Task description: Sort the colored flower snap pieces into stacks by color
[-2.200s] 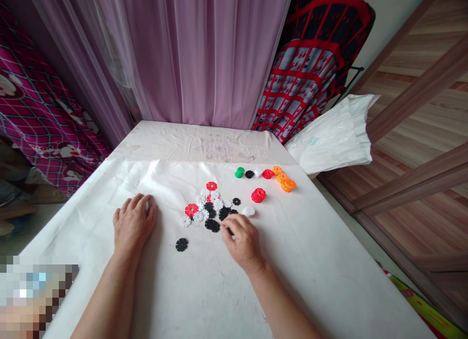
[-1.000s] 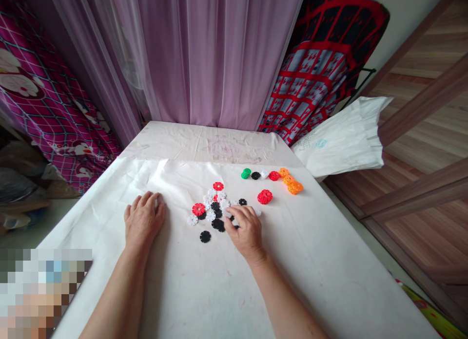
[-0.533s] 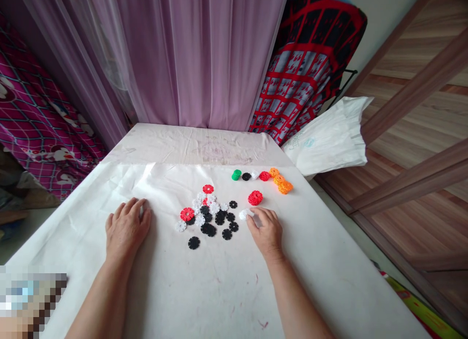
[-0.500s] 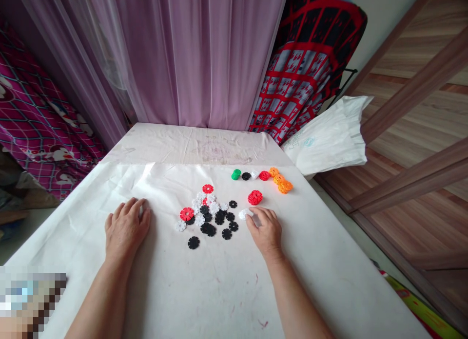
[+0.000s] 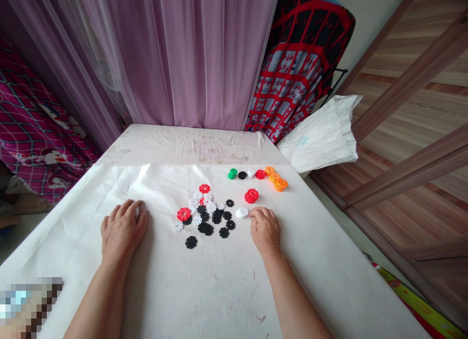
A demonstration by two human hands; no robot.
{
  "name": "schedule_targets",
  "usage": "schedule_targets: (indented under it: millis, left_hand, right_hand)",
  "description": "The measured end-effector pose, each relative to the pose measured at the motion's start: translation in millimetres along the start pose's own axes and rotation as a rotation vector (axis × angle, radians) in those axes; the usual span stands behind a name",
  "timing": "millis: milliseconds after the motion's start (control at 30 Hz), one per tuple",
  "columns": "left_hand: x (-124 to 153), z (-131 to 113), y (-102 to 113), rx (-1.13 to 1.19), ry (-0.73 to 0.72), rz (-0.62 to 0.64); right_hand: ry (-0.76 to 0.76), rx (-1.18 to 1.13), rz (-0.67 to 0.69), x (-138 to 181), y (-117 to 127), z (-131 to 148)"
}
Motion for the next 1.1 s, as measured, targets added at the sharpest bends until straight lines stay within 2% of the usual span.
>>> schedule_targets:
  millis: [100,233,333,400,467,533,600,700,800,967,1100]
  left_hand:
    - [0,0,1,0.003,-0.004,0.004]
    - [2,-2,3,0.015,-0.009,-0.012]
    - [3,-3,3,0.008,-0.003,-0.007]
    - [3,-3,2,0.011,-0.002,-0.009]
    - [3,-3,2,0.017,-0.005,-0.015]
    - [3,-2,0,0.021,-0.006,-0.015]
    - [2,-2,0,0.027,-0.006,-0.018]
    - [3,-1,0,0.042,-0.001,-0.035]
    - [4,-3,1,0.045,0.006,-0.028]
    - [5,-4,3,0.037,0.015,-0.01]
    - [5,-4,2,0.036,0.017,-0.023]
  right_hand:
    - [0.021,0.019,0.055,-2,-3,6]
    - [0.033,0.032,0.061,-1,-6,7]
    - [0.021,0.013,0.015,0,-4,2]
    - [0.006,-0.009,-0.064,-1,2,3]
    - [0.022,-0.047,-0.141,-4,8,14]
    - [0.084,-0.116,-0.14,-11,8,38]
    - [0.189,-0.204,-0.026,-21,2,74]
    - [0.346,-0.267,0.225,-35,-14,129]
    - [0.455,-0.269,0.384,-47,-26,164]
    - [0.545,-0.289,0.563,-60,-41,177]
    - [0.542,-0.332,0.58,-58,-49,177]
Point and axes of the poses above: each hand's wrist, its own x-axis away from the middle knuckle, its own y-axis out of the back of the hand, z = x × y, the point moved 5 cm from there along -x, towards the middle knuckle, and after that the axes turned 8 degrees about y, right-handed, at the moved point
